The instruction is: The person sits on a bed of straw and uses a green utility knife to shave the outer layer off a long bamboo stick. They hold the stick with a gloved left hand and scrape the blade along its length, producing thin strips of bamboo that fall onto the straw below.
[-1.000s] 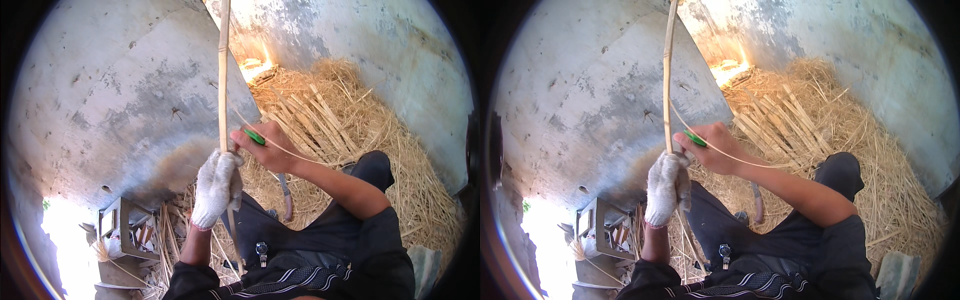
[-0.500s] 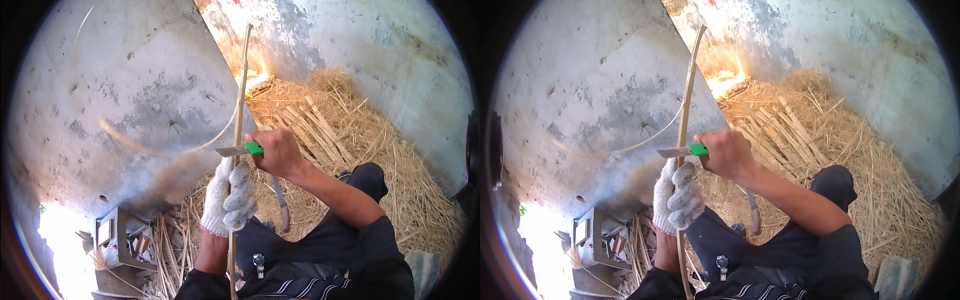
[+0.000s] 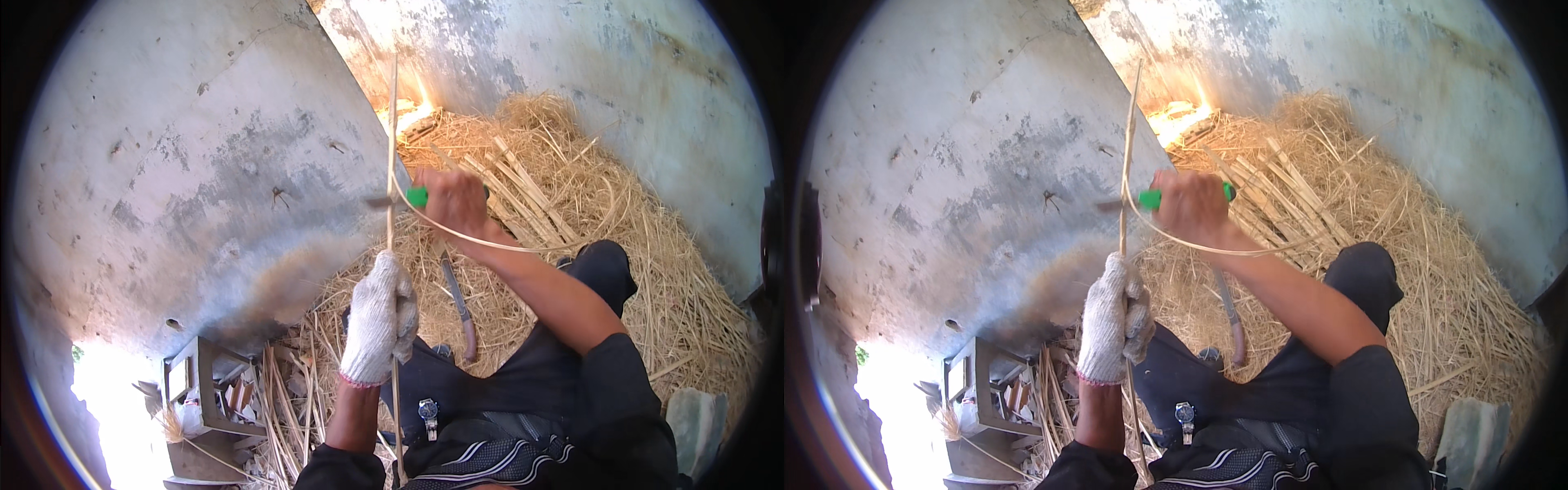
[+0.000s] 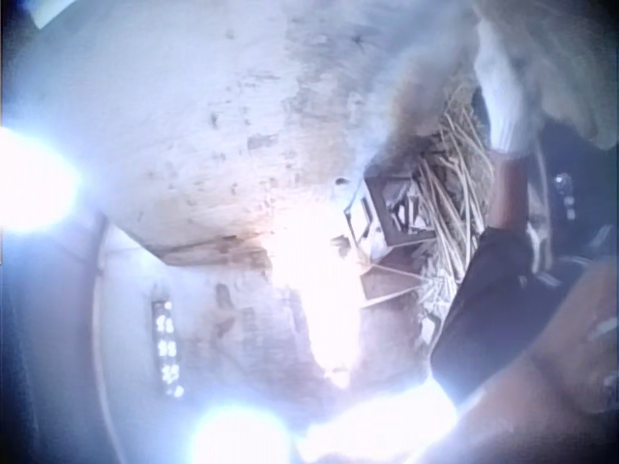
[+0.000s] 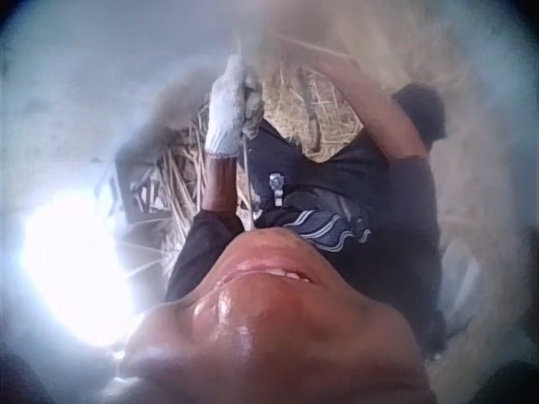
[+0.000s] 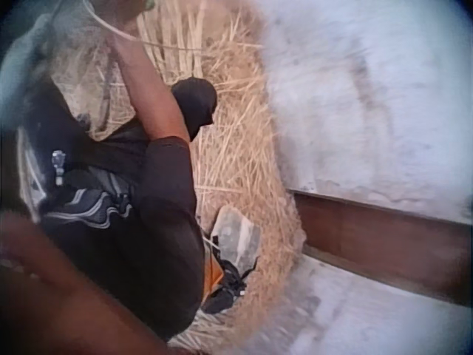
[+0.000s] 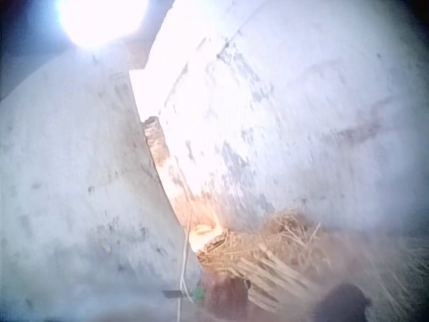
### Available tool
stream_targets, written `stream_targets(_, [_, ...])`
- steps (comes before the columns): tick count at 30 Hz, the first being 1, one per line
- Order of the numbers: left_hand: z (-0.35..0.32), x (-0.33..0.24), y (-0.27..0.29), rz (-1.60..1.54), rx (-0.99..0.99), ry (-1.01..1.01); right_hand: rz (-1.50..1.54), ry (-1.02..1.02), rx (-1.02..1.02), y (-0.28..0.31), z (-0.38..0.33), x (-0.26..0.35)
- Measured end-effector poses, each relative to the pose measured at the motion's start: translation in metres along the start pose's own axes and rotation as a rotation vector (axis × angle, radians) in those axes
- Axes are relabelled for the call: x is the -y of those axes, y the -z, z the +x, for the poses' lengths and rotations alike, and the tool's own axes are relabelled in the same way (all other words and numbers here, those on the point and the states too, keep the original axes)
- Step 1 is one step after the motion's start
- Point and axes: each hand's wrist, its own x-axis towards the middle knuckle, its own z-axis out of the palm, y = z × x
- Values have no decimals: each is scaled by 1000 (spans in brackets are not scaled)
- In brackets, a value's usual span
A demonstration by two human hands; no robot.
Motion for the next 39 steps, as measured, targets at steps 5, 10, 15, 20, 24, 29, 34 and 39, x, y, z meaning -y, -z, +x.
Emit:
stream_targets(5, [3,22,-11,-59,-15,-20,-94,36,-96,-10,14,-29])
stream_targets(10, [19,41,-21,39,-26,65,-288,-227,-32,-8,25,-65])
stream_targets(15, [21,35,-5,-74,91,70,649,-671,652,-9,31,-81])
stream_targets(20, [19,27,13,-102,6,64,655,-476,899,18,38,-46])
stream_targets(24, [18,20,25,-115,0,53,443,-275,903,20,23,-19])
stream_targets(29, [17,20,21,57,1,-46,649,-395,690,13,8,12])
stream_targets(34, [14,43,17,-442,347,10,1041,-672,501,18,11,19])
stream_targets(39, [11,72,30,-690,460,69,912,-590,458,25,16,6])
